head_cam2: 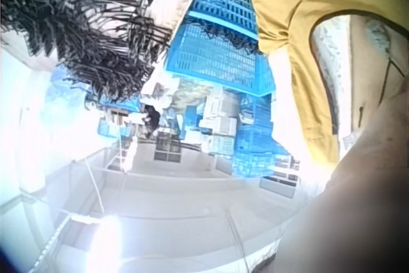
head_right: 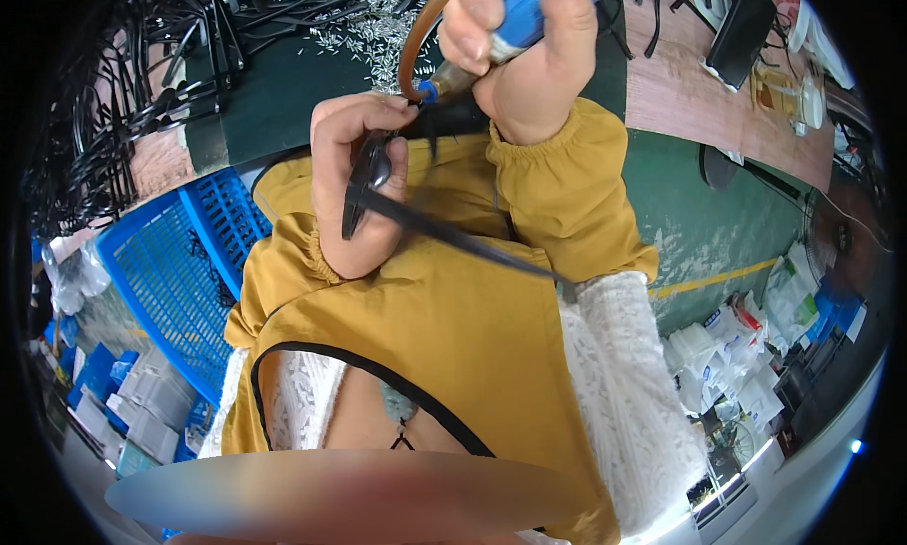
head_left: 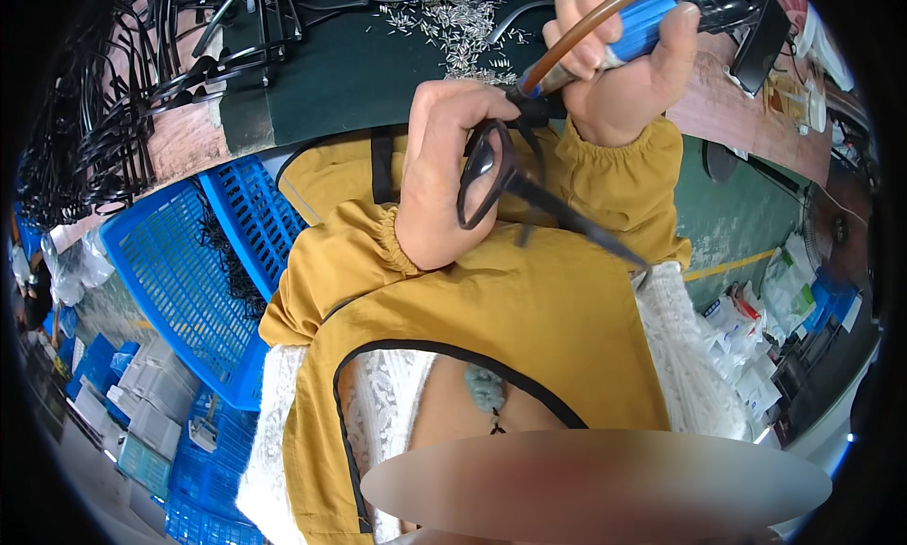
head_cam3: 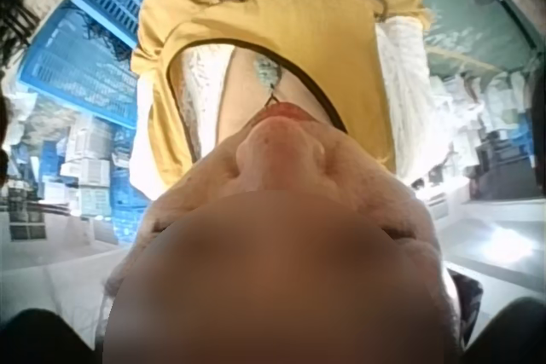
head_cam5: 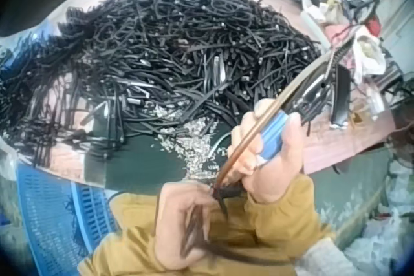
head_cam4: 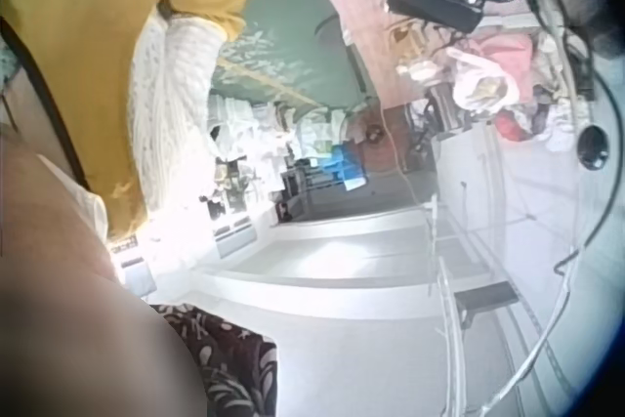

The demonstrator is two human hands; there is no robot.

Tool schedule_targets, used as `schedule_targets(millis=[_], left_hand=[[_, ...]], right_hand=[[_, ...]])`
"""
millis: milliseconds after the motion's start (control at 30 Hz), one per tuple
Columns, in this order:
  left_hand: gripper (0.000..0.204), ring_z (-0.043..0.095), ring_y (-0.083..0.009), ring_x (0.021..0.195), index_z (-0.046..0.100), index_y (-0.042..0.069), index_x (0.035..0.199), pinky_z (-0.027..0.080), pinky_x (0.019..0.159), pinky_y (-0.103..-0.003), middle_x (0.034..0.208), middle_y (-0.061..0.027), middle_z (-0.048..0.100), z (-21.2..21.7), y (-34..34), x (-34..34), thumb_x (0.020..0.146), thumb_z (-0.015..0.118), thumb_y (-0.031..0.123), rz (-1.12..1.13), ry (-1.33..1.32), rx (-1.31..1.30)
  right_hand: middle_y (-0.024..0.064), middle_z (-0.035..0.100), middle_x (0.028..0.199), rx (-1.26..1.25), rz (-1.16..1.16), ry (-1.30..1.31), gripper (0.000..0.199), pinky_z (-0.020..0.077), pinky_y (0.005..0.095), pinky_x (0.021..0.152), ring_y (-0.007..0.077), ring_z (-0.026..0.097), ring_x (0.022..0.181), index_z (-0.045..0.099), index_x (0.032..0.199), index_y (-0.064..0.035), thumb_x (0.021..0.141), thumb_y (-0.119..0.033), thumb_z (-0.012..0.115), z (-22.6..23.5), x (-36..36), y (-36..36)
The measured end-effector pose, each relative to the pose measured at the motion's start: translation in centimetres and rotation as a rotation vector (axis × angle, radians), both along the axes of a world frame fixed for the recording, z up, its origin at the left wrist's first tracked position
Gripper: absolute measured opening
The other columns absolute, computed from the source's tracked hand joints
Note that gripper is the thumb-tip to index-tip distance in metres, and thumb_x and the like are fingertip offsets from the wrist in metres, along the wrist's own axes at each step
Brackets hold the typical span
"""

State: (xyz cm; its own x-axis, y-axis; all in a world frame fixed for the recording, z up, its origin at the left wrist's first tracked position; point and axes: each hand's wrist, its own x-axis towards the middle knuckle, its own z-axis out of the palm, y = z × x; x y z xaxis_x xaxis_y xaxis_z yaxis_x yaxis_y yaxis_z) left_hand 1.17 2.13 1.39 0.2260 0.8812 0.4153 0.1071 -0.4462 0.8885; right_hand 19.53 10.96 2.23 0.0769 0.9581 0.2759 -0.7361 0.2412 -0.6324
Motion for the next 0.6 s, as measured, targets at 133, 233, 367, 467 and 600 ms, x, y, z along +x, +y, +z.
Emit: schedule_targets(millis=[133, 233, 367, 467, 600], left_hand=[[0.016, 0.065, -0.0251, 0.109, 0.060, -0.001, 0.114, 0.054, 0.096, -0.033, 0.125, -0.0180, 0.058, -0.4, -1.3, -1.1, 0.099, 0.055, -0.003, -0.009, -0.036, -0.204], [0.022, 0.064, -0.0326, 0.122, 0.065, -0.002, 0.120, 0.051, 0.104, -0.036, 0.142, -0.0264, 0.056, -0.3, -2.4, -2.3, 0.101, 0.052, -0.002, -0.107, 0.061, -0.257], [0.039, 0.064, -0.0387, 0.125, 0.064, -0.002, 0.125, 0.053, 0.098, -0.037, 0.143, -0.0321, 0.056, -0.6, -3.2, -3.1, 0.089, 0.054, -0.015, -0.160, 0.084, -0.249], [0.048, 0.070, -0.0371, 0.108, 0.065, 0.001, 0.127, 0.058, 0.084, -0.032, 0.142, -0.0339, 0.056, -1.1, -3.0, -3.3, 0.083, 0.058, -0.017, -0.169, 0.160, -0.145], [0.047, 0.072, -0.0353, 0.100, 0.065, 0.000, 0.124, 0.059, 0.078, -0.032, 0.140, -0.0341, 0.058, -1.6, -2.7, -3.4, 0.080, 0.059, -0.017, -0.169, 0.148, -0.112]], right_hand=[[0.0010, 0.047, 0.073, 0.023, 0.046, -0.146, 0.047, 0.0352, 0.0244, 0.045, 0.0116, 0.043, 0.055, 0.050, 0.115, -0.0076, 0.105, -0.054, 0.050, -0.6, 0.6, -0.6], [0.0011, 0.048, 0.073, 0.036, 0.039, -0.032, 0.048, 0.0359, 0.0249, 0.046, 0.0117, 0.043, 0.056, 0.049, 0.116, -0.0074, 0.105, -0.054, 0.050, -1.2, 0.9, -0.7], [0.0009, 0.048, 0.073, 0.059, 0.023, -0.068, 0.049, 0.0362, 0.0259, 0.047, 0.0119, 0.044, 0.056, 0.049, 0.116, -0.0073, 0.104, -0.055, 0.052, -2.0, 0.1, -0.9], [0.0007, 0.048, 0.073, 0.077, 0.076, -0.028, 0.050, 0.0354, 0.0261, 0.048, 0.0117, 0.044, 0.056, 0.049, 0.117, -0.0075, 0.103, -0.056, 0.054, -2.0, -0.7, -0.9], [0.0007, 0.048, 0.072, 0.029, 0.101, -0.032, 0.048, 0.0344, 0.0258, 0.049, 0.0113, 0.044, 0.056, 0.050, 0.115, -0.0089, 0.103, -0.055, 0.055, -1.7, -1.2, -0.7]])
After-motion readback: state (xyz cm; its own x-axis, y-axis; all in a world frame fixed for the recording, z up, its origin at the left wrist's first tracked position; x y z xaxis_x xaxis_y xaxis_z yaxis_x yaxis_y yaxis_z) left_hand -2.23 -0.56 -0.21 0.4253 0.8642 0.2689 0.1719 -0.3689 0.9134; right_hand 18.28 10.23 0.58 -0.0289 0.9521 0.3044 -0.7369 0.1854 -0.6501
